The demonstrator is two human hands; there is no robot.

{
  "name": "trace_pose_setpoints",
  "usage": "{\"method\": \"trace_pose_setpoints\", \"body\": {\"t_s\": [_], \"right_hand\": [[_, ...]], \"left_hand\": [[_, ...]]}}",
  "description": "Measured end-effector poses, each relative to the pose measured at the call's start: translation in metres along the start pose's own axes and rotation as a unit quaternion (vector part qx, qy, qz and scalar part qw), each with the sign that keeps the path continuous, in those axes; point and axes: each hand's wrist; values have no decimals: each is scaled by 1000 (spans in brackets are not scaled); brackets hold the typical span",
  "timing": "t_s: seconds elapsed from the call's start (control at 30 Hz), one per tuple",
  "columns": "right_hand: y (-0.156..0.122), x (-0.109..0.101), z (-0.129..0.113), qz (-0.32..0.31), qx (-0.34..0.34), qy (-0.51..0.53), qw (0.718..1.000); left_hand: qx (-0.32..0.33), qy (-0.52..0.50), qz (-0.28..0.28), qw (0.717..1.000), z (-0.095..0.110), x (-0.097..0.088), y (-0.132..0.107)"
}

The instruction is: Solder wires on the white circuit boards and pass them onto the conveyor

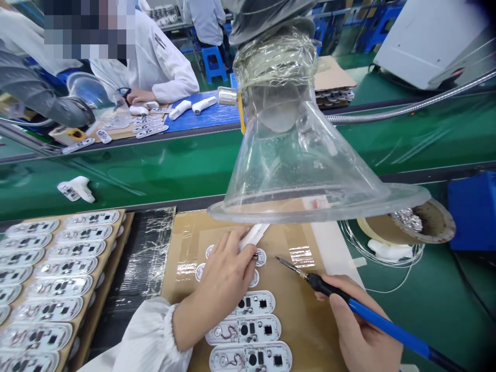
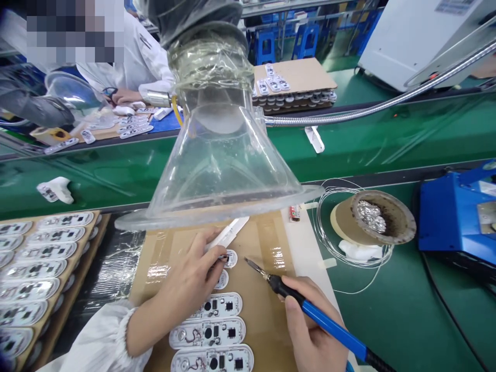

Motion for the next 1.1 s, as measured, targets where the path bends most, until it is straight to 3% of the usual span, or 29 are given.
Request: {"method": "trace_pose_setpoints", "body": {"t_s": [0.2, 0.37, 0.5, 0.6, 0.87, 0.97, 1.1], "right_hand": [[1, 1, -2, 20, 11, 6, 1000], [1, 3, -4, 19, 13, 8, 1000], [4, 5, -8, 24, 16, 17, 999], [6, 7, -8, 24, 21, 23, 999], [6, 9, -7, 16, 42, 38, 998], [7, 11, -7, 7, 44, 31, 999], [4, 12, -7, -6, 49, 41, 998]], "left_hand": [[17, -116, -111, 987, -10, -24, 7], [111, -88, -43, 989, -15, -21, 11], [140, -81, 3, 987, -15, -15, 10], [114, -113, 1, 987, -14, -14, 7], [-94, -224, -94, 965, -7, -13, 3], [-104, -214, -105, 966, -6, -11, 3], [-58, -186, -105, 975, -7, -13, 4]]}}
Point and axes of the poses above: each hand's wrist, its own y-axis towards the middle knuckle, its own x-axis out of the palm, z = x × y, and after that the axes turned 10 degrees about -x, right-handed
